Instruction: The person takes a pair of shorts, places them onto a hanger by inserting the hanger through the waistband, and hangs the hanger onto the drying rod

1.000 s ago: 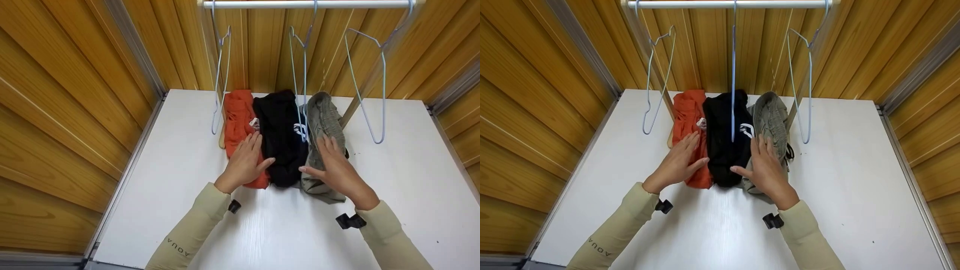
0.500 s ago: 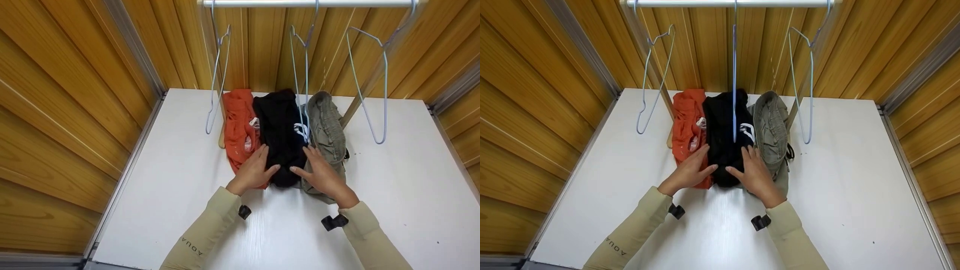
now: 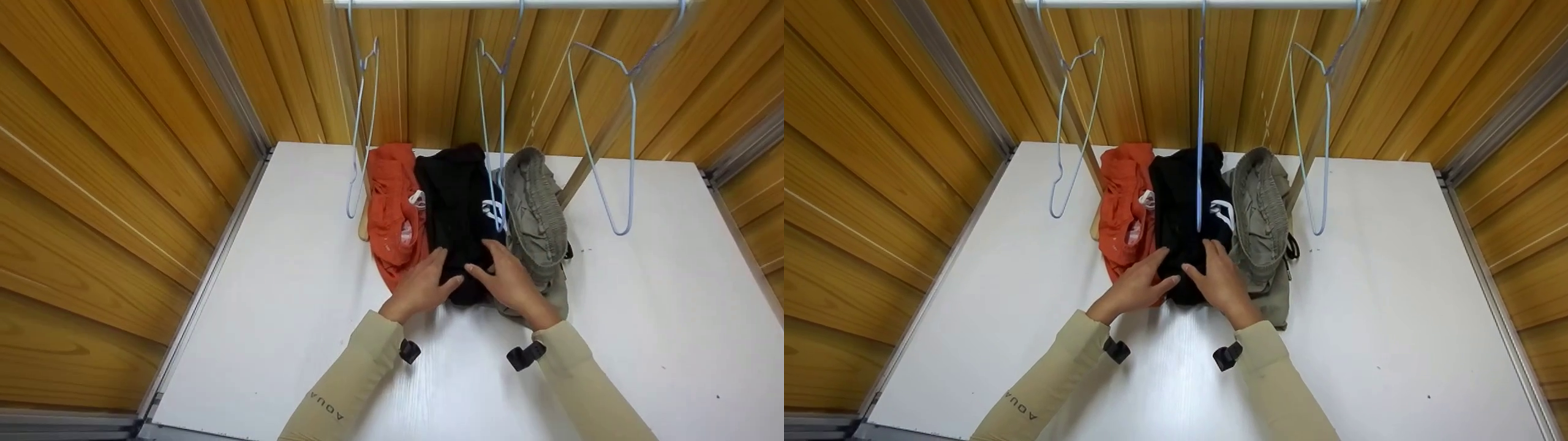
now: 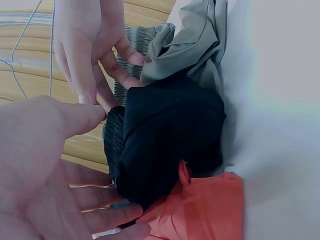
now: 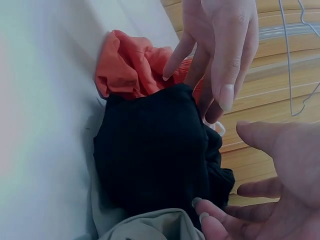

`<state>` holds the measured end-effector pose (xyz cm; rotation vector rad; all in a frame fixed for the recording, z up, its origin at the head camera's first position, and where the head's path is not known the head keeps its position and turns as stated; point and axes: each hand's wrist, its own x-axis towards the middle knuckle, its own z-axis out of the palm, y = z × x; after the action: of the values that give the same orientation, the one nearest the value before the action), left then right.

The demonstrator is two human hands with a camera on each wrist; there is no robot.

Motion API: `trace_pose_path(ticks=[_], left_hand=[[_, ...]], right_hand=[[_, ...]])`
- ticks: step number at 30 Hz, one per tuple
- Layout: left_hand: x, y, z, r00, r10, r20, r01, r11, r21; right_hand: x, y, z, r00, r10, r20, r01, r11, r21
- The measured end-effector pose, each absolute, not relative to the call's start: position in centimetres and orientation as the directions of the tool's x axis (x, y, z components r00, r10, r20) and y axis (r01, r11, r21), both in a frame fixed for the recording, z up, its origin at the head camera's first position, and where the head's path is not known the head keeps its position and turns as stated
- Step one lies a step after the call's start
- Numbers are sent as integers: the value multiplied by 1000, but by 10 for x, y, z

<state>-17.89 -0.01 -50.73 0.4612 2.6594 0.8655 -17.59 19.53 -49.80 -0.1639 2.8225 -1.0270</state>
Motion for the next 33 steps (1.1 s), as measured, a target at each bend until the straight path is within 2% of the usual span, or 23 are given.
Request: trace_pose_path(ticks=[11,33], left_hand=[[-180,3,-512,-902,381,-201,177,752,634],[-177,6,-518,-908,375,-188,183,757,628]], right_hand=[[-187,191,-502,-992,-118,-54,-57,766,-640],[-188,184,-503,-983,-148,-107,-40,746,-665]])
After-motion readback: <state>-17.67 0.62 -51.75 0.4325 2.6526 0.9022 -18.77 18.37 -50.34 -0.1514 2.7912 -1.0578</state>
